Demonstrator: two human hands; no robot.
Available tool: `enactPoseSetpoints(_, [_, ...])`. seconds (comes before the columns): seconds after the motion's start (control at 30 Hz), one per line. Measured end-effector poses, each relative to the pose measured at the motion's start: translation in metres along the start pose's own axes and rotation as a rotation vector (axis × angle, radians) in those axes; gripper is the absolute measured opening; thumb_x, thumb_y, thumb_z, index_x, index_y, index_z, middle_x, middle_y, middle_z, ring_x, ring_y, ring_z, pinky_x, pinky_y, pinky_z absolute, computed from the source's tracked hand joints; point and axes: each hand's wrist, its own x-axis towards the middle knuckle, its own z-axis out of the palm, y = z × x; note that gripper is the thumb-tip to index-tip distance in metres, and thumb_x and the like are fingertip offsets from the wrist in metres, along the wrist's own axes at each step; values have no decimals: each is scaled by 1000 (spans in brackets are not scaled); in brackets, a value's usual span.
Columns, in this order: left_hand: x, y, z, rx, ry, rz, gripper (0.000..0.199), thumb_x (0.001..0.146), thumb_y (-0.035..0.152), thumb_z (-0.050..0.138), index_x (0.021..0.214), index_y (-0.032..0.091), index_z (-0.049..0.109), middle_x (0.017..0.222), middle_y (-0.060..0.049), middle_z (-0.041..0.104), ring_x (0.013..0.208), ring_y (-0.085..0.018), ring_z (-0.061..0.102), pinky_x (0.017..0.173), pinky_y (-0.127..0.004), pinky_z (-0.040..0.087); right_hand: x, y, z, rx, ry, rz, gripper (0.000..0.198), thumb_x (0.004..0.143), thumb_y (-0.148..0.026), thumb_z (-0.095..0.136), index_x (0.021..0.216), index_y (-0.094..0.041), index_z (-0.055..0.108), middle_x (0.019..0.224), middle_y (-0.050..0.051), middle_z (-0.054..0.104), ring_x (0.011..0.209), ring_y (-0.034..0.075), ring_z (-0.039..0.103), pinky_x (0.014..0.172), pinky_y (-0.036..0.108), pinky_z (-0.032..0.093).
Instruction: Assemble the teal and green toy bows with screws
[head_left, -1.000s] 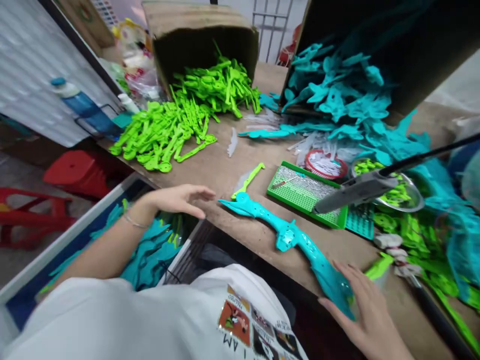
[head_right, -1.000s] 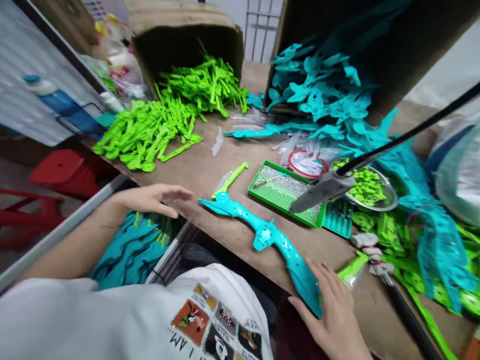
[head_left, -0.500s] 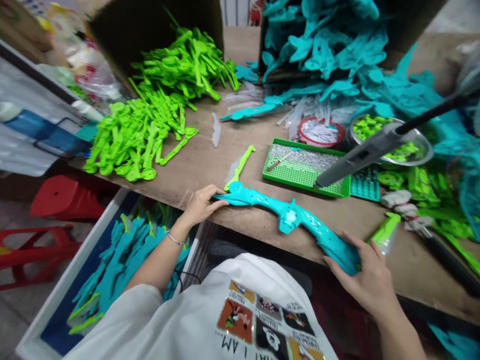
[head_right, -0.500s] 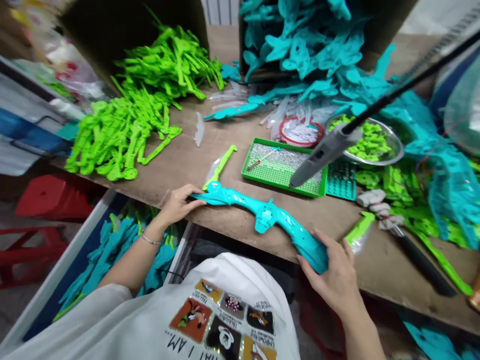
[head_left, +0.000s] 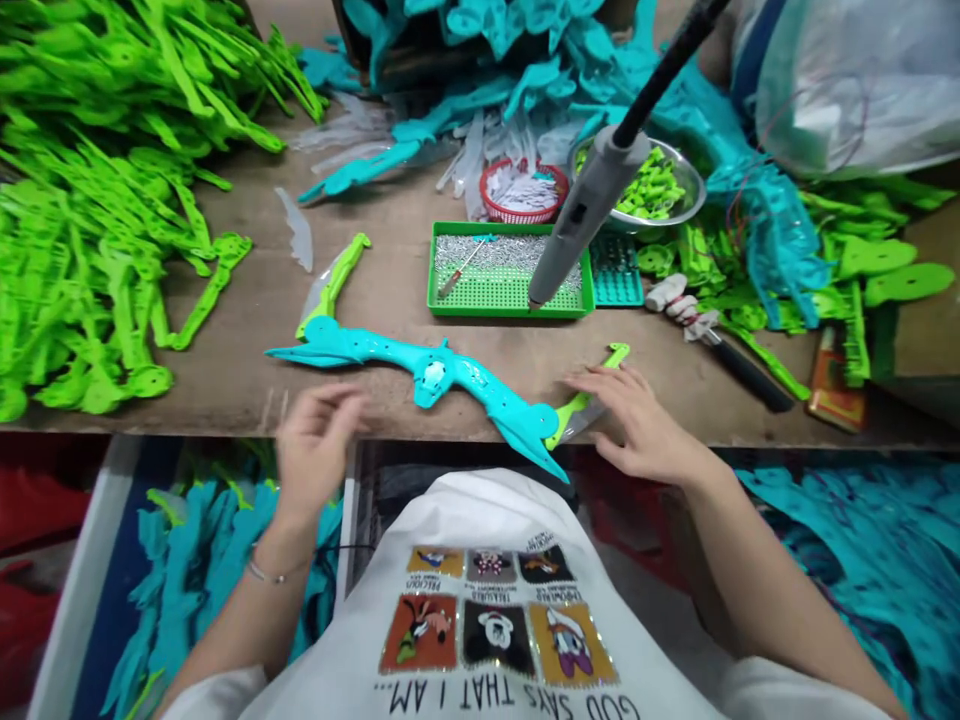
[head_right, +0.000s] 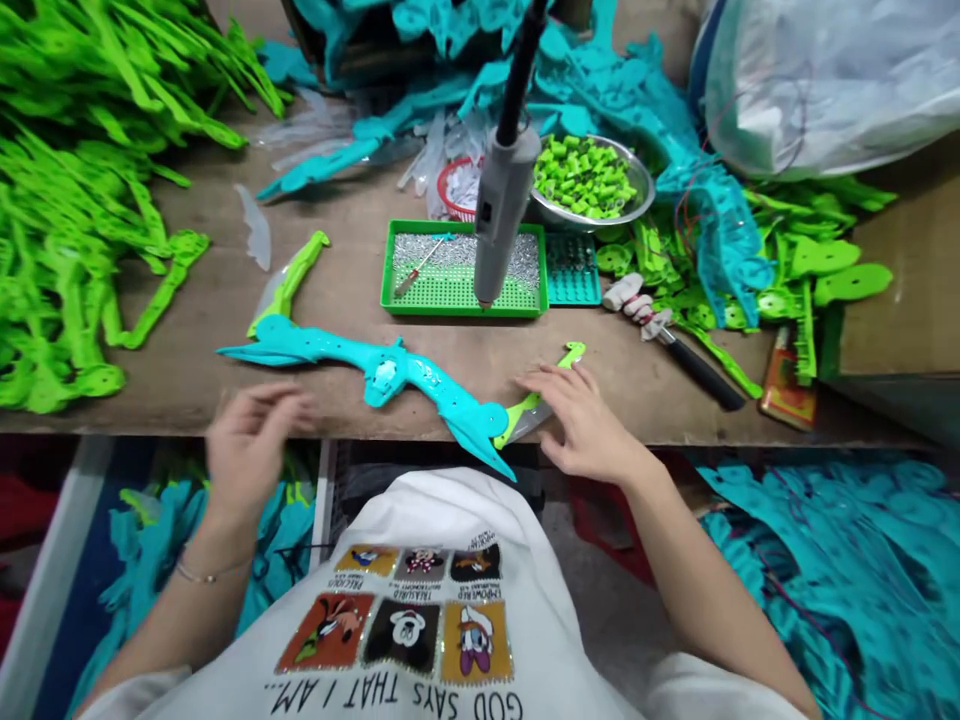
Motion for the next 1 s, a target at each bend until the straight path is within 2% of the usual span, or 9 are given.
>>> enactPoseSetpoints(0.07, [-36,9,32,-145,-468,-256,45,80,57,76,98,15,72,85,-7,77,70,-18,71,64,-29,57,3,8,1,-28,-37,2,54,83,-24,62,137,-23,53,135,13,64,134,36,53,117,67,26])
enactPoseSetpoints(0.1, [-51,11,48,-205,-639,-370,49,80,60,75,99,15,73,88,-10,78,73,-18,72,68,-30,58,5,10,2,-30,-48,-6,47,86,-29,64,132,-23,57,130,12,67,130,35,56,117,66,25])
enactPoseSetpoints(0.13, [-63,11,63,-262,-749,-466,54,78,63,76,100,14,73,89,-11,79,75,-19,73,71,-30,59,7,12,4,-26,-54,-22,41,87,-33,66,127,-23,61,125,11,69,126,33,58,118,66,23])
enactPoseSetpoints(0.2, [-82,9,90,-352,-845,-605,59,76,66,76,105,14,73,96,-13,79,81,-20,75,77,-31,59,10,12,7,-10,-55,-61,35,89,-39,67,120,-24,65,117,9,71,119,30,62,120,64,20])
enactPoseSetpoints(0.37, [-99,6,128,-485,-799,-749,63,68,71,79,91,12,73,89,-13,79,81,-22,76,76,-31,60,7,9,9,5,-43,-137,34,88,-40,69,118,-24,68,109,8,70,112,27,63,121,61,19])
enactPoseSetpoints(0.5, [-102,10,134,-474,-735,-767,66,65,72,81,91,11,75,90,-14,79,74,-23,76,69,-32,61,4,6,8,-3,-36,-172,35,89,-40,68,120,-24,68,109,7,70,107,26,63,121,61,19])
enactPoseSetpoints(0.67, [-99,17,135,-562,-717,-857,62,62,64,88,91,10,76,91,-15,79,73,-23,76,71,-32,63,4,6,7,-13,-27,-189,35,91,-40,66,121,-23,68,105,7,69,101,25,64,117,59,24])
enactPoseSetpoints(0.83, [-96,25,139,-674,-670,-899,47,74,48,86,97,9,74,91,-15,79,71,-21,76,73,-35,64,-4,-2,11,-69,1,-148,42,93,-51,62,120,-19,67,102,9,67,94,25,61,89,44,41])
enactPoseSetpoints(1.0, [-93,30,143,-714,-632,-884,42,78,45,84,97,9,73,88,-14,78,68,-22,76,68,-34,64,-15,-20,22,-104,144,-28,44,95,-54,57,118,-17,67,92,9,64,85,24,57,73,37,39])
